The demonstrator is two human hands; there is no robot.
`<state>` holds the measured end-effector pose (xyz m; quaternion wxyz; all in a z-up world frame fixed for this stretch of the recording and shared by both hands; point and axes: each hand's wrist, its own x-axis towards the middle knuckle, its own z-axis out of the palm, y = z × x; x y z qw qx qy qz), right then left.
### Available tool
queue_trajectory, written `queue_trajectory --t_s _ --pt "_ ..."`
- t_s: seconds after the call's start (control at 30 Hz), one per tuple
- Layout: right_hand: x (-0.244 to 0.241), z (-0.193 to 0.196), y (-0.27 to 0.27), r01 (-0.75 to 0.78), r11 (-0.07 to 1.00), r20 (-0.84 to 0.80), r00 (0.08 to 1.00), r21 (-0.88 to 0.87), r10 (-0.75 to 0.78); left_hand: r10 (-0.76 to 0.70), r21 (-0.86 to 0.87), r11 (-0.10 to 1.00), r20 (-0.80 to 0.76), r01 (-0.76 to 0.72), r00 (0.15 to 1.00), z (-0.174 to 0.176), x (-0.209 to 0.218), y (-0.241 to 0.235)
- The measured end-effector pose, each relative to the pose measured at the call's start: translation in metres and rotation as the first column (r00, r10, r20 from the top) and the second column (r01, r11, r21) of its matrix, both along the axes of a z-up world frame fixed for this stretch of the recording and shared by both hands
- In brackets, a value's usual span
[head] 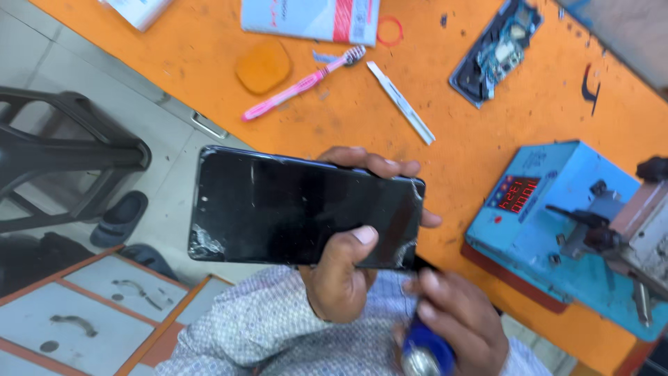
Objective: The person uses a handheld heat gun to apply heat to the edges of a cracked smartphone screen, then uses a metal prying tool to separate the screen from the frame. The person repeats heating and prying along the perimeter of the device.
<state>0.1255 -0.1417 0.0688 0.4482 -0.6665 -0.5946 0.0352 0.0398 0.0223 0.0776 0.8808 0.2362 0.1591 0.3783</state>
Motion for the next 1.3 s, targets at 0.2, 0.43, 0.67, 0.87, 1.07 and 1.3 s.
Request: queue_trajectory --t_s 0.2,0.43,0.67,0.87,1.07,1.3 --pt "0.022 -0.016 0.016 -0.222 0.973 0.146 0.962 -0.067 0.229 0.115 -0.029 0.993 -0.068 -0.117 0.991 0.001 0.010 -0.007" --pt "0.023 -0.038 -0.008 -0.110 0.946 -0.257 0.966 -0.305 0.029 0.011 -0.030 1.000 0.079 -0.009 0.997 -0.038 0.007 0.000" --pt "0.048 -0.082 0.003 -0.148 0.941 -0.811 0.558 -0.303 -0.174 0.034 0.025 0.999 0.000 -0.034 0.999 -0.102 0.044 0.019" --pt "0.059 -0.091 0.001 -0.065 0.942 -0.830 0.496 -0.329 -0.256 0.094 0.039 0.995 -0.017 -0.094 0.995 -0.126 0.055 0.006" --pt "0.061 -0.084 0.006 -0.036 0.906 -0.703 0.644 -0.422 -0.301 0.102 0.052 0.993 0.012 -0.102 0.995 -0.135 0.059 0.003" --pt "0.066 -0.084 0.008 -0.074 0.868 -0.641 0.705 -0.491 -0.303 0.142 0.065 0.988 -0.065 -0.138 0.988 -0.130 0.063 -0.002"
